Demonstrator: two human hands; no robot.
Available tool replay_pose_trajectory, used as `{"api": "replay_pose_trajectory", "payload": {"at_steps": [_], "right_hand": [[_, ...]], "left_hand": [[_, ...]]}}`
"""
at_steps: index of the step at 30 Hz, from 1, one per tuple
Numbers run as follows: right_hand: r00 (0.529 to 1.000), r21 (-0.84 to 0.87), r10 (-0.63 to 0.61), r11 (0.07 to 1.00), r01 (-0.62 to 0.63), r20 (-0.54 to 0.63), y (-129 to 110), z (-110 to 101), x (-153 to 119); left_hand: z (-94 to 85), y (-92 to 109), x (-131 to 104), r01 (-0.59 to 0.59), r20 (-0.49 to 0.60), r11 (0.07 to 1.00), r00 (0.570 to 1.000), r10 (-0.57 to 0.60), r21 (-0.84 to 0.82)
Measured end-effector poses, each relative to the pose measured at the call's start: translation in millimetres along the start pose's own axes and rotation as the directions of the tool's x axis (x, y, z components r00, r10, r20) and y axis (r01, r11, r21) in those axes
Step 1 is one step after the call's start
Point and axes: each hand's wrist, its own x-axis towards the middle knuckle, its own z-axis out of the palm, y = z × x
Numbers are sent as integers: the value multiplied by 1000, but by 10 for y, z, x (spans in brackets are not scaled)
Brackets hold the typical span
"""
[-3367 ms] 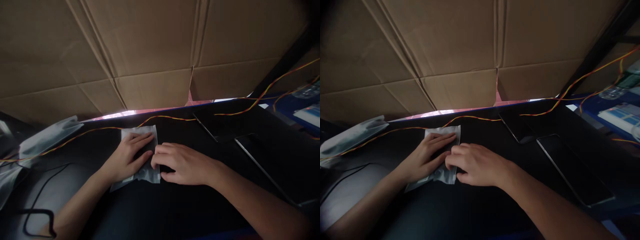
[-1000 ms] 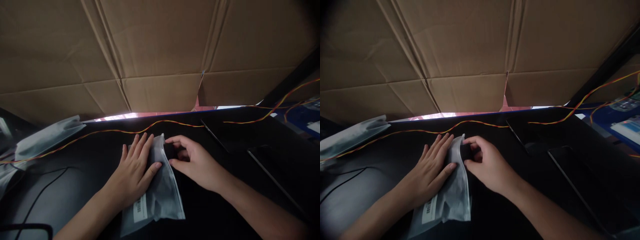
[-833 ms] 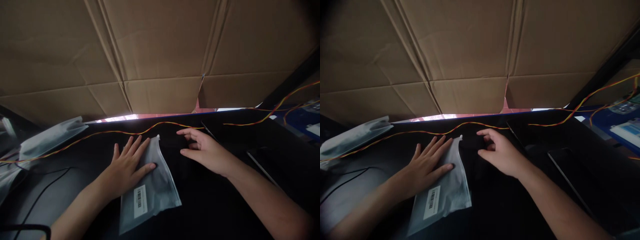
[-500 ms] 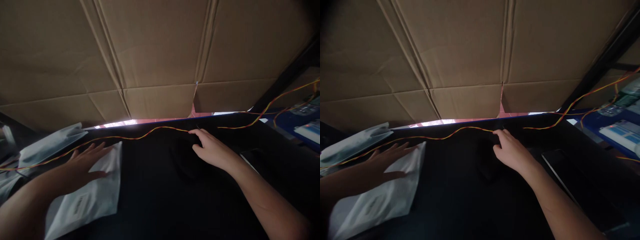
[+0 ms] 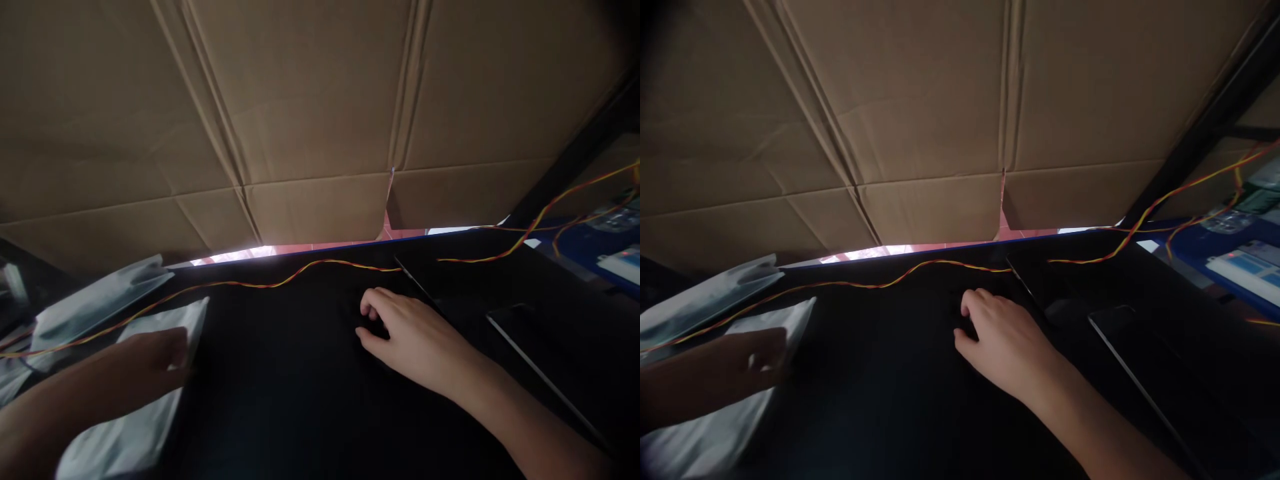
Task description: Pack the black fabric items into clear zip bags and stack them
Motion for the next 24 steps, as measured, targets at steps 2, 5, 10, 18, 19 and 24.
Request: {"api": "replay_pose_trajectory", "payload": {"at_steps": [2,5,10,18,19,24], "right_hand": [[1000,56,12,998,-12,-6,-9,-27,8],[998,359,-1,933,-23,68,-50,-101,-5],[965,845,-156,525,-101,211,-32,-195,-26],[956,122,23,992,13,-293,339,-115,120],[944,97,-25,993,60,-328,318,-119,114],[980,159,-199,967,198,-8,11,-110,-45]], "left_hand": [[-70,-82,-38,16,78,995,997,-24,99],[-148,182,-61,-44,141,995,990,30,95],[2,1180,-72,-336,23,925,938,346,-176],[269,1392,7,-382,200,913,893,404,-143],[251,1359,9,-361,219,920,896,387,-152],[109,1166,-51,-239,338,953,895,290,-184]]}}
